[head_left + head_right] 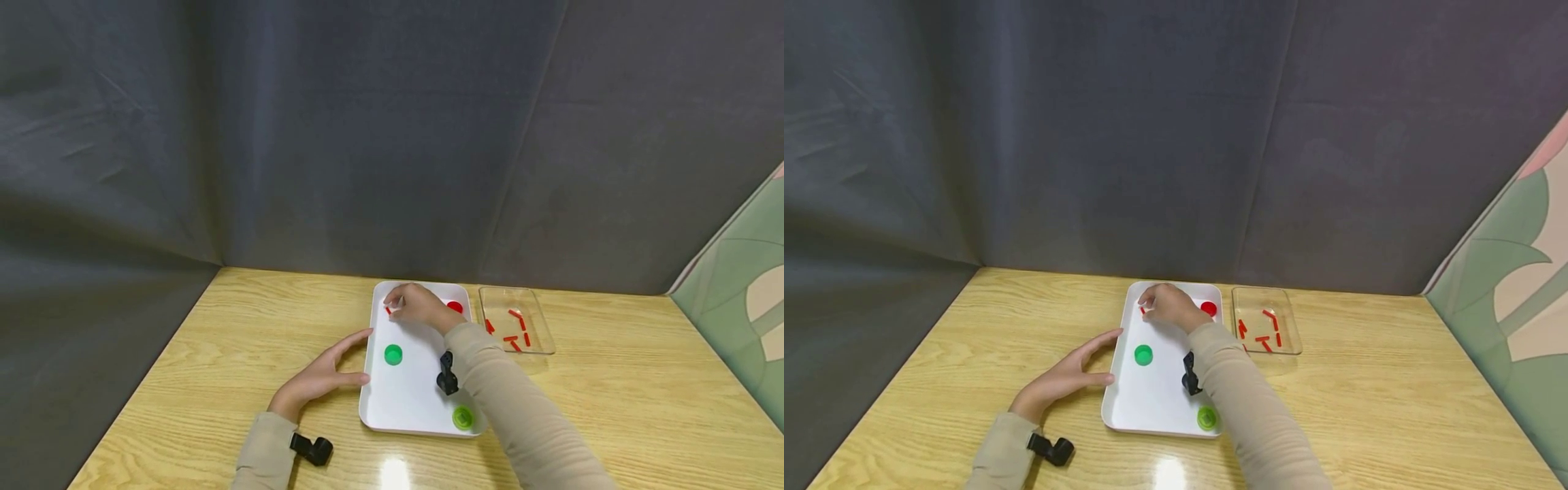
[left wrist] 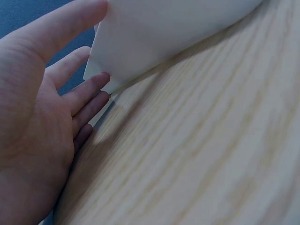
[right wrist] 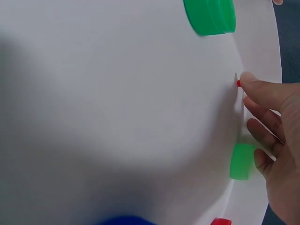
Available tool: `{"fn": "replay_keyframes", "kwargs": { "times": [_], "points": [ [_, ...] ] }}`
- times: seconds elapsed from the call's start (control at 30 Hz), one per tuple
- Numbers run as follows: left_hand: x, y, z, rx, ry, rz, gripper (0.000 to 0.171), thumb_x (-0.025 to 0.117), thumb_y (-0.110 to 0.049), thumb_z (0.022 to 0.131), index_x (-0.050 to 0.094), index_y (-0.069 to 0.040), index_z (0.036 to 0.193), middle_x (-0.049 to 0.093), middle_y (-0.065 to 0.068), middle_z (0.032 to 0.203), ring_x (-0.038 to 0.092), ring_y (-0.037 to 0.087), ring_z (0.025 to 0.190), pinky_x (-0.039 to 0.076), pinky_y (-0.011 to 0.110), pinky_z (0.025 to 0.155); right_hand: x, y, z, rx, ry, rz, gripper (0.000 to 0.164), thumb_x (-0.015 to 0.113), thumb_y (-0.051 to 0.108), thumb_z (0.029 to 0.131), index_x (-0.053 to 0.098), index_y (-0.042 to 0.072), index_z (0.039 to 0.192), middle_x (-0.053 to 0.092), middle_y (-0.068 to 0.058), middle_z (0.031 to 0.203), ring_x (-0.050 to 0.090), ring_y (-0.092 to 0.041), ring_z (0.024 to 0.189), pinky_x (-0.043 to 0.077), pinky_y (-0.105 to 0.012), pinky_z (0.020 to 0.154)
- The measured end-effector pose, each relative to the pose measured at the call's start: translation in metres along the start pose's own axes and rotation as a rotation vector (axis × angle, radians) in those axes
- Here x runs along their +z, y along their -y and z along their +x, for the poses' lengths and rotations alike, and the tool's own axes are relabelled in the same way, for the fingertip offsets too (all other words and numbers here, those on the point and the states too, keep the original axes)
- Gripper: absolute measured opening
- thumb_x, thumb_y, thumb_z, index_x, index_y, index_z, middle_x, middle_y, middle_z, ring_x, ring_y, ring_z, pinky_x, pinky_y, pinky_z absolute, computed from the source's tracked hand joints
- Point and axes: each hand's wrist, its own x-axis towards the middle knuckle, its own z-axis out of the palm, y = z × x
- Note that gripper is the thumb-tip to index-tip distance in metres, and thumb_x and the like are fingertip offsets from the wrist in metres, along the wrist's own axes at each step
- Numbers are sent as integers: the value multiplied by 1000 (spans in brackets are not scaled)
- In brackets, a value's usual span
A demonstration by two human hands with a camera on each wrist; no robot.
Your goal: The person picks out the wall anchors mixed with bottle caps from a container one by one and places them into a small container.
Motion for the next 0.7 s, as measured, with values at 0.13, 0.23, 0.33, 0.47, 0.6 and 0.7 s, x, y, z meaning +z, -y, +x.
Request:
{"fn": "replay_keyframes", "kwargs": {
  "times": [0.13, 0.23, 0.33, 0.47, 0.6, 0.7],
  "points": [
    [1, -1, 0, -1, -2, -2, 79, 76, -12, 89, 34, -17, 155, 29, 5, 160, 18, 25, 148, 12, 51, 119, 1, -2, 1, -9, 6, -18, 24, 84, 5, 78, 77, 6, 101, 67, -2, 88, 58, -16, 82, 51, -26, 78],
    [1, -1, 0, 0, -1, -2, 79, 76, -12, 89, 34, -17, 155, 29, 5, 160, 18, 25, 148, 12, 51, 119, 2, -2, 1, -15, 18, -35, 24, 85, 6, 78, 77, 6, 101, 65, -2, 86, 56, -16, 81, 50, -26, 77],
    [1, -1, -1, -2, 0, -6, 79, 76, -12, 88, 34, -17, 155, 28, 5, 160, 17, 25, 148, 11, 51, 119, 2, -1, 0, -4, 28, -55, 23, 84, 8, 79, 77, 7, 100, 62, -1, 85, 54, -15, 81, 48, -25, 76],
    [1, -1, -1, -4, 2, -5, 79, 76, -12, 89, 34, -17, 156, 27, 5, 160, 16, 25, 148, 11, 51, 119, 3, 0, 0, 12, 30, -72, 20, 84, 9, 80, 77, 8, 98, 60, -1, 83, 54, -15, 81, 47, -25, 75],
    [0, -1, -1, -3, 0, 5, 79, 76, -12, 89, 34, -18, 156, 27, 5, 160, 16, 25, 148, 11, 52, 119, 4, 1, 0, 46, 28, -73, 18, 84, 10, 80, 77, 11, 97, 59, 1, 83, 53, -15, 82, 47, -25, 76],
    [0, -1, -1, -4, -1, 10, 80, 76, -14, 88, 34, -18, 155, 27, 4, 160, 16, 25, 148, 11, 52, 119, 3, 1, 0, 63, 26, -77, 18, 84, 13, 81, 76, 12, 97, 59, 2, 83, 53, -15, 82, 47, -25, 76]
  ]
}}
